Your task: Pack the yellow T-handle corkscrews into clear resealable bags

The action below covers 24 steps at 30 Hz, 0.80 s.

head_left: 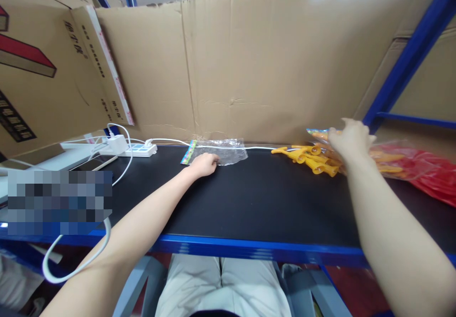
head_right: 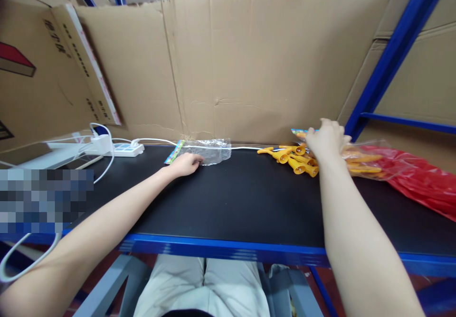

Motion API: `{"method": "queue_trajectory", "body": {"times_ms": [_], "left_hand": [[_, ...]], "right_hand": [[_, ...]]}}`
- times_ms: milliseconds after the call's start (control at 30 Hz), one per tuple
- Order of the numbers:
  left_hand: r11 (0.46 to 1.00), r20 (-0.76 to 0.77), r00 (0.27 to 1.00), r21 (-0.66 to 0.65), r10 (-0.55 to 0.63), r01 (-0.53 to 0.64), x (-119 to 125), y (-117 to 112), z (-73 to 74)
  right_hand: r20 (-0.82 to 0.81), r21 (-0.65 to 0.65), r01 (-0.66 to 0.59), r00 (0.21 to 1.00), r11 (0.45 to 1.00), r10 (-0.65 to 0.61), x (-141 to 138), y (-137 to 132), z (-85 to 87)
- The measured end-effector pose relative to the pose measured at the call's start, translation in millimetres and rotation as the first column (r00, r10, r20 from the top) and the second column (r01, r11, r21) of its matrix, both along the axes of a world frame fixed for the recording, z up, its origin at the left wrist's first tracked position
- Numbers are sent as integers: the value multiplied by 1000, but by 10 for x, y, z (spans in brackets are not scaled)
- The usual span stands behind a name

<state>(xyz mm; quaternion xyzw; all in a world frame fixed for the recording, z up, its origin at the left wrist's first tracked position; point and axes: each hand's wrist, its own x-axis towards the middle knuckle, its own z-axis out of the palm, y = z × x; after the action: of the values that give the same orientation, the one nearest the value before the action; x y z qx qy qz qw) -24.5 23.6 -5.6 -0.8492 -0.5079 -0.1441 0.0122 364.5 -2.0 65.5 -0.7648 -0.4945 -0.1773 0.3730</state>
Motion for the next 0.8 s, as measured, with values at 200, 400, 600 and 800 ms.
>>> {"method": "queue_trajectory", "body": {"times_ms": [200, 400, 600, 800], "left_hand": [[994, -92, 996, -111, -14, 4, 6, 7, -49], [990, -108, 994, -143, -25, 9, -4, 29, -63], [990, -111, 993, -137, -33, 17, -5, 48, -85], [990, -109, 994, -139, -30, 15, -1, 42, -86]], "right_hand": [[118, -361, -263, 939, 895, 323, -318, 69, 36], [124, -764, -197, 890, 615, 439, -478, 212, -271], [97, -798, -223, 870, 560, 484, -486, 252, -380], [49, -805, -268, 859, 530, 509, -587, 181, -366]]}}
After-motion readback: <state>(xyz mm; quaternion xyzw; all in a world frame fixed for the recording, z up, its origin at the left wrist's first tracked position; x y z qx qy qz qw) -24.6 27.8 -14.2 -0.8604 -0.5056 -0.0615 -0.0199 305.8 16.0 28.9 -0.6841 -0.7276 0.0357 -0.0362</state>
